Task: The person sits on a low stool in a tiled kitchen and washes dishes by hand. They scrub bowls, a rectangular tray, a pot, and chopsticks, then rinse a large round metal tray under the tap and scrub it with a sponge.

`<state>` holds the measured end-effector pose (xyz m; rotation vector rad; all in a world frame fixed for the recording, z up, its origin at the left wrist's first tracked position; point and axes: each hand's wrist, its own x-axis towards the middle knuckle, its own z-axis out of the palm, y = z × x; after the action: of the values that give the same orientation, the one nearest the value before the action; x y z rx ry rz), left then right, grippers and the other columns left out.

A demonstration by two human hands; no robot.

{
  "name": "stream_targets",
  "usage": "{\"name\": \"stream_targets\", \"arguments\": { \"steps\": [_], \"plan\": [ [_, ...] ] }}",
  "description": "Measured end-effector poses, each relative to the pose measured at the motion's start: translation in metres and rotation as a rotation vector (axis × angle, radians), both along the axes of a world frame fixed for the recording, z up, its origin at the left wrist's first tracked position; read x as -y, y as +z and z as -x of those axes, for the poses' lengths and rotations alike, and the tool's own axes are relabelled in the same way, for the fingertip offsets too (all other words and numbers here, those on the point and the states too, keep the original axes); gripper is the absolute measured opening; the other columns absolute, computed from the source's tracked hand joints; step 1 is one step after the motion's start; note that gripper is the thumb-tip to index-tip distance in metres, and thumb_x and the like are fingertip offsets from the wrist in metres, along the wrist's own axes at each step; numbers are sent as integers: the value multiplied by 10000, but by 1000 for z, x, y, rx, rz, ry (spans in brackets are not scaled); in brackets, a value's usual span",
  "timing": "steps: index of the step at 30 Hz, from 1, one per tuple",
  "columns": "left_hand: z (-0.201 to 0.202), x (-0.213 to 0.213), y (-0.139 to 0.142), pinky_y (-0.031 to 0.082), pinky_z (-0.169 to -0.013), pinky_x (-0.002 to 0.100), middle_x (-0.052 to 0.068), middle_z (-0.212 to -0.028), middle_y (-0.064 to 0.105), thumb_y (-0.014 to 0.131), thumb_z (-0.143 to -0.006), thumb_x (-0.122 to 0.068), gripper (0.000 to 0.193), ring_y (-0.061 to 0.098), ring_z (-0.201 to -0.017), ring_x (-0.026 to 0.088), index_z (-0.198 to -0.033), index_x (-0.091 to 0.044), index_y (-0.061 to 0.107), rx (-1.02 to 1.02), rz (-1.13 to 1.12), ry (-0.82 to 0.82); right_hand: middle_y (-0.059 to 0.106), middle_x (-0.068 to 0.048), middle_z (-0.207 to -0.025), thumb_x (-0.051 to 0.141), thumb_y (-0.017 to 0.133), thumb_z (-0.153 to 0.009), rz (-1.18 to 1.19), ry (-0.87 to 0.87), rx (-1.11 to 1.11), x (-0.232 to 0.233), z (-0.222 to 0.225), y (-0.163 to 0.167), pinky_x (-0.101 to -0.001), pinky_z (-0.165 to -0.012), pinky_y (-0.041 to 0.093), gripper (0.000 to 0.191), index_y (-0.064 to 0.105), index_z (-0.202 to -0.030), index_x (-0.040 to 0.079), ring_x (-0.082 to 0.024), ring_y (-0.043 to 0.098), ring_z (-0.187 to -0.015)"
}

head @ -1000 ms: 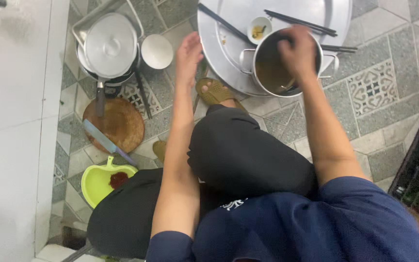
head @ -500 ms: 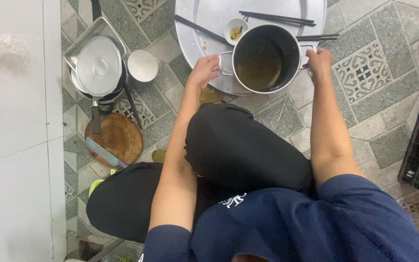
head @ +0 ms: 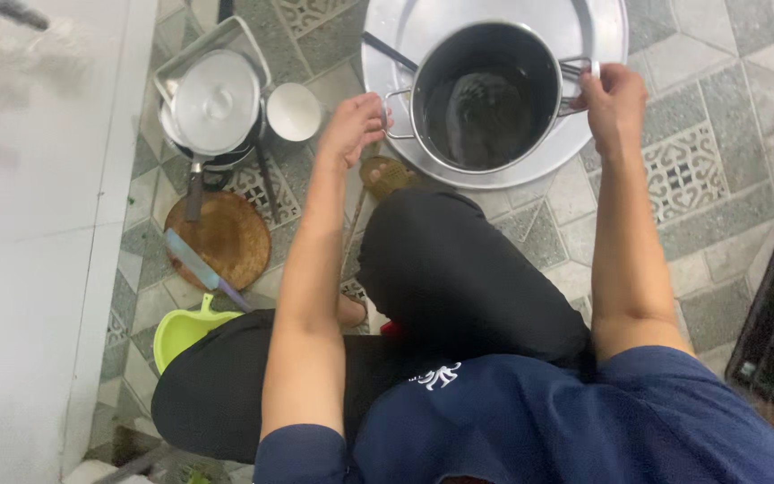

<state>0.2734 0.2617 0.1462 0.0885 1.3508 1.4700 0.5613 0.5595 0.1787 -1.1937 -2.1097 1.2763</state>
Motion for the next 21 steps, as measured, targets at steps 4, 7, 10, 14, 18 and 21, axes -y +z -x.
{"name": "stream_targets", "arguments": {
  "steps": [4, 7, 10, 14, 18, 21],
  "plan": [
    [35, 32, 16, 554, -700, 276, 20, -912, 728, 653, -942, -162, 316, 696, -792, 126, -1208, 6, 685, -158, 71, 153, 725, -100, -853, 22, 612, -1019, -118, 255, -137, 9, 70, 40, -297, -697, 596, 167, 708, -1096, -90, -163, 760, -778],
    [67, 67, 29, 533, -609, 266, 22, -843, 702, 681, -900, -77, 251, 665, -699, 115, -1141, -8, 694, -248, 111, 347, 724, -108, -832, -1, 604, -1004, -180, 410, -207, 27, 140, 66, -303, -677, 599, 179, 715, -1123, -76, -174, 761, -761],
    [101, 110, 47, 466, -506, 268, 30, -763, 664, 664, -866, -20, 113, 629, -620, 116, -976, -46, 677, -347, 143, 491, 713, -132, -791, -5, 612, -1023, -395, 587, -184, 52, 216, 83, -310, -641, 575, 148, 726, -1089, -73, -187, 753, -728],
    [132, 188, 75, 389, -430, 286, 39, -657, 595, 625, -852, 16, 151, 569, -566, 126, -705, -16, 608, -536, 289, 584, 716, -124, -804, 101, 604, -1170, -339, 730, -18, 98, 327, 87, -308, -600, 576, 267, 696, -992, -75, -190, 745, -703],
    [145, 265, 99, 461, -432, 255, 21, -645, 607, 604, -819, 36, 170, 572, -563, 113, -673, -51, 619, -540, 384, 714, 706, -110, -793, 19, 562, -1040, -54, 863, -34, 167, 407, 87, -325, -529, 602, 128, 641, -1104, -59, -212, 734, -652],
    [143, 317, 105, 551, -447, 267, 20, -645, 589, 614, -796, 57, 176, 572, -561, 111, -647, -34, 593, -617, 379, 858, 671, -110, -757, 15, 567, -960, 74, 870, 4, 221, 446, 88, -362, -488, 626, 200, 568, -1152, -40, -216, 749, -610]
  ]
}}
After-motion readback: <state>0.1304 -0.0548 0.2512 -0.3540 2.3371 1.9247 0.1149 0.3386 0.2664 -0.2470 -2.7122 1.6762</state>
